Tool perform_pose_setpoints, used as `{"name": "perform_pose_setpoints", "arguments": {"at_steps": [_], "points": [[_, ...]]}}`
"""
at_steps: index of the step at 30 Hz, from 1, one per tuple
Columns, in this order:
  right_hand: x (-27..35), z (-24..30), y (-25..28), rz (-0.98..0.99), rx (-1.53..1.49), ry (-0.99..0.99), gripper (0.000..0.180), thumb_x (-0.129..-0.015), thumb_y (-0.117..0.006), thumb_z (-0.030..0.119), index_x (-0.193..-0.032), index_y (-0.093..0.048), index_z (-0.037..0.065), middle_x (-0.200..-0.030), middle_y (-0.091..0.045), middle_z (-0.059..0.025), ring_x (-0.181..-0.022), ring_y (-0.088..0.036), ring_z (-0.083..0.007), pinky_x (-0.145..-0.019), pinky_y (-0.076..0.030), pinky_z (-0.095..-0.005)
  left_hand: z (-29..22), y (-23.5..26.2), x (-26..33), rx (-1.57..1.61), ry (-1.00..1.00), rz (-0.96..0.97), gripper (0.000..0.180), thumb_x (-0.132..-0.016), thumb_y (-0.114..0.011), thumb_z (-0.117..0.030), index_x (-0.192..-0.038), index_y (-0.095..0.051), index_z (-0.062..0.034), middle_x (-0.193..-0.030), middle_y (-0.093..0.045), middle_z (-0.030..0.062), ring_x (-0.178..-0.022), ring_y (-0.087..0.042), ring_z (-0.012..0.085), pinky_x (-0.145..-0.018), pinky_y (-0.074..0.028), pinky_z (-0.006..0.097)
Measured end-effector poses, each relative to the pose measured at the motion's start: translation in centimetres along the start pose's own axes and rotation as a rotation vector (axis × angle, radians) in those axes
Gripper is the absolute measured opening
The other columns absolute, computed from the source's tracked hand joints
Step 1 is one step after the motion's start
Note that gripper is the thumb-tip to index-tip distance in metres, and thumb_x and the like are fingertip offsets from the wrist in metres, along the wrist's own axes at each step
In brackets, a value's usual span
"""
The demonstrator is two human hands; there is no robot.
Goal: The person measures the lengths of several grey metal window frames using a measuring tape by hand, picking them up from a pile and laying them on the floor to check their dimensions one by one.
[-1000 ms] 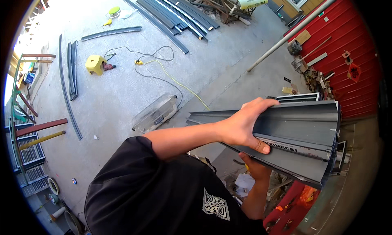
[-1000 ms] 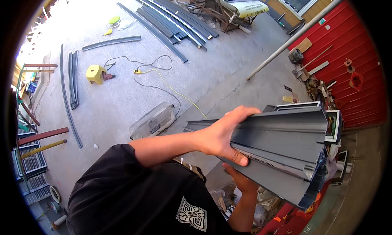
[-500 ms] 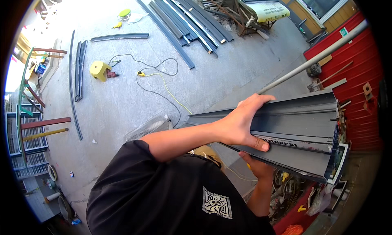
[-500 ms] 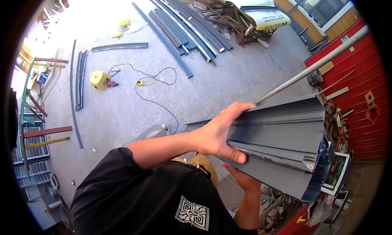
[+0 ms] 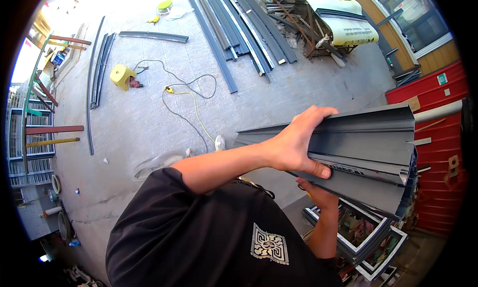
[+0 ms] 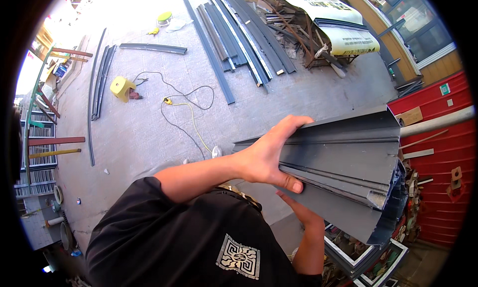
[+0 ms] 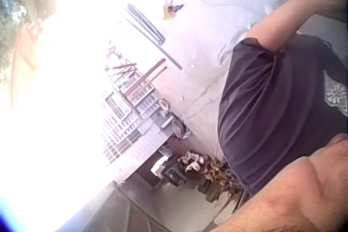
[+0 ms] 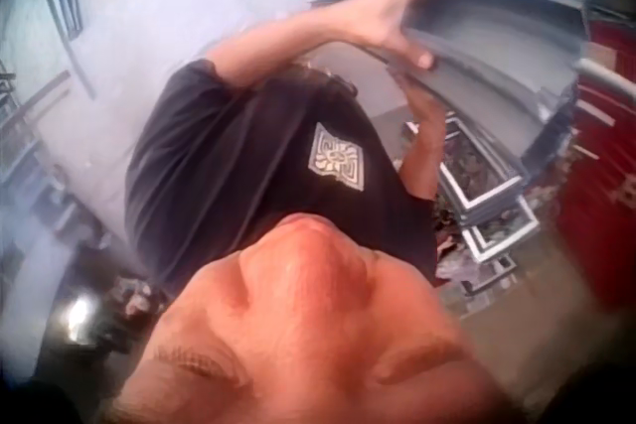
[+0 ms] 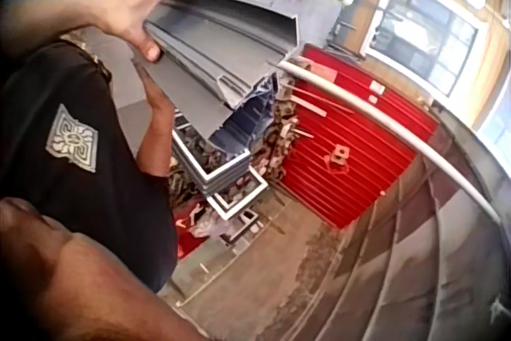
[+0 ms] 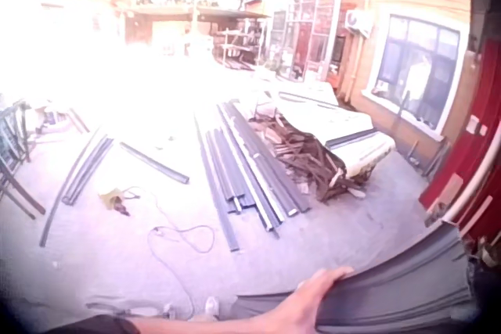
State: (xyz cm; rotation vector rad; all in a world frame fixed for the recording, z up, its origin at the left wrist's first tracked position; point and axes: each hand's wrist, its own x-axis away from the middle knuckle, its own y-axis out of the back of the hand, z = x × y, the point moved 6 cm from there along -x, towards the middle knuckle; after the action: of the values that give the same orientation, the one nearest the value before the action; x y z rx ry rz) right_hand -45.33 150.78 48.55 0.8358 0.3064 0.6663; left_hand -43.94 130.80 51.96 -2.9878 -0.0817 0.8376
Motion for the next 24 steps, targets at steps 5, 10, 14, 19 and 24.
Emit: {"name": "perform_pose_setpoints", "arguments": {"at_steps": [5, 10, 14, 19, 24], "points": [[-10.8, -4.1, 0.1, -0.015, -0.044, -0.073, 0.054, -0.075, -0.090, 0.024, -0.118, -0.065, 0.003, -0.112, -0.068, -0.0106, -0.104, -0.065, -0.0256, -0.094, -0.051, -0.0397, 8.1, 4.4, -8.0, 0.038, -0.010, 0.010, 0.110, -0.060, -0.094, -0.045, -0.146, -0.036, -0.0066, -0.121, -0.047, 0.0161, -0.121, -0.045, 0.0374, -0.106, -0.034, 0.047], [-20.4, -7.6, 0.4, -0.095, -0.074, -0.187, 0.059, -0.072, -0.092, 0.023, -0.120, -0.064, 0.003, -0.115, -0.067, -0.0090, -0.107, -0.063, -0.0225, -0.097, -0.050, -0.0395, 16.8, 7.8, -15.9, 0.130, 0.027, 0.074, 0.109, -0.060, -0.094, -0.045, -0.146, -0.037, -0.0086, -0.120, -0.047, 0.0156, -0.119, -0.044, 0.0370, -0.104, -0.034, 0.046], [-27.2, -11.1, 3.1, -0.075, 0.021, -0.178, 0.059, -0.073, -0.092, 0.021, -0.121, -0.064, 0.002, -0.118, -0.066, -0.0093, -0.108, -0.063, -0.0212, -0.097, -0.050, -0.0381, 20.6, 9.1, -23.8, 0.157, 0.032, 0.111, 0.107, -0.058, -0.094, -0.044, -0.144, -0.041, -0.0100, -0.118, -0.049, 0.0142, -0.117, -0.045, 0.0359, -0.103, -0.034, 0.046], [-35.3, -16.9, 6.8, -0.123, -0.129, -0.215, 0.057, -0.074, -0.092, 0.019, -0.121, -0.064, 0.002, -0.117, -0.067, -0.0083, -0.106, -0.063, -0.0190, -0.095, -0.051, -0.0358, 25.8, 9.1, -33.0, 0.104, 0.040, 0.104, 0.106, -0.059, -0.094, -0.046, -0.144, -0.041, -0.0097, -0.120, -0.048, 0.0125, -0.119, -0.046, 0.0335, -0.105, -0.034, 0.045], [-44.2, -24.3, 14.3, -0.107, -0.044, -0.172, 0.063, -0.071, -0.093, 0.011, -0.123, -0.060, 0.000, -0.117, -0.065, -0.0089, -0.105, -0.063, -0.0169, -0.092, -0.053, -0.0343, 32.0, 6.6, -43.7, 0.088, -0.004, 0.010, 0.106, -0.059, -0.092, -0.054, -0.142, -0.044, -0.0096, -0.117, -0.050, 0.0124, -0.117, -0.047, 0.0332, -0.104, -0.035, 0.044]]}}
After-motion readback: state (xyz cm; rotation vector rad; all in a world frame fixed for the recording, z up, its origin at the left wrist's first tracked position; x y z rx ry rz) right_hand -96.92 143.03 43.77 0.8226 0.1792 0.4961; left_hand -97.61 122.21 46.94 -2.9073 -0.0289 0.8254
